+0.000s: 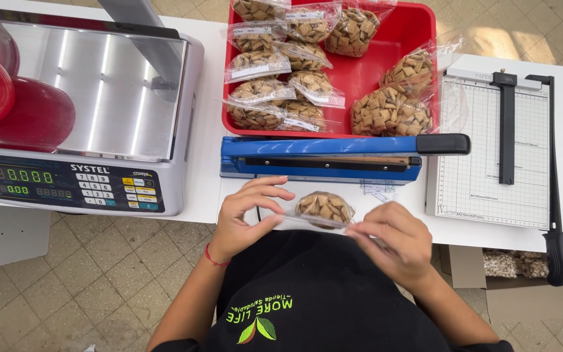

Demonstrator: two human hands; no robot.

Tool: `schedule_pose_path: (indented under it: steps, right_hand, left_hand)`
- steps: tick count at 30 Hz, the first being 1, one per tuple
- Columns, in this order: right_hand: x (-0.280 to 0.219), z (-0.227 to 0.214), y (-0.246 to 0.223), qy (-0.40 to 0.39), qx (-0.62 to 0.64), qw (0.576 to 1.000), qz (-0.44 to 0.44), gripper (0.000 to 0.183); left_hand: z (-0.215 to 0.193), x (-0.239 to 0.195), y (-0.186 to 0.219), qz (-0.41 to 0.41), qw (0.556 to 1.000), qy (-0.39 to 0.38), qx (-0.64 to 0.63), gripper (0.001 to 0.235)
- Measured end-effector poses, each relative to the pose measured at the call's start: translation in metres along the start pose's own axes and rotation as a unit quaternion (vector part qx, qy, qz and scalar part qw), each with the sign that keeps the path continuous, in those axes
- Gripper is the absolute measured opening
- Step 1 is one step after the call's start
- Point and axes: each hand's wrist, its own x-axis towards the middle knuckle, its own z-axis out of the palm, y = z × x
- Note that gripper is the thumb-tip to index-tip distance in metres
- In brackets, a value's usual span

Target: Sealing small plastic bags filled with snacks using a manual heat sealer on a workbench.

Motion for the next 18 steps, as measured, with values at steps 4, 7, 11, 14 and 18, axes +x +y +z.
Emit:
schedule_pose_path:
  steps: [4,7,11,14,18]
  right_hand:
    - [0.007,-0.004,-0.005,-0.01,0.014,0.999,-0.045,0.011]
    - [0.011,0.005,0.014,-0.014,0.02,0.995,0.093,0.009]
    - [0.006,0.024,0.054,0.056,0.062,0.979,0.186,0.008]
    - [0.002,0.034,0.078,0.074,0.055,0.962,0.257,0.012]
    - [0.001,0.043,0.097,0.073,0.032,0.946,0.315,0.009]
  left_hand:
    - [0.017,-0.005,-0.01,-0.024,0.979,-0.142,-0.145,0.088]
    - [0.051,-0.011,-0.021,-0.155,0.952,-0.117,-0.236,0.091]
    - [0.07,0.008,-0.005,-0.411,0.882,-0.001,-0.231,0.077]
    - [0.077,0.012,-0.03,-0.48,0.834,0.069,-0.264,0.075]
    - [0.077,0.017,-0.058,-0.498,0.803,0.111,-0.308,0.059]
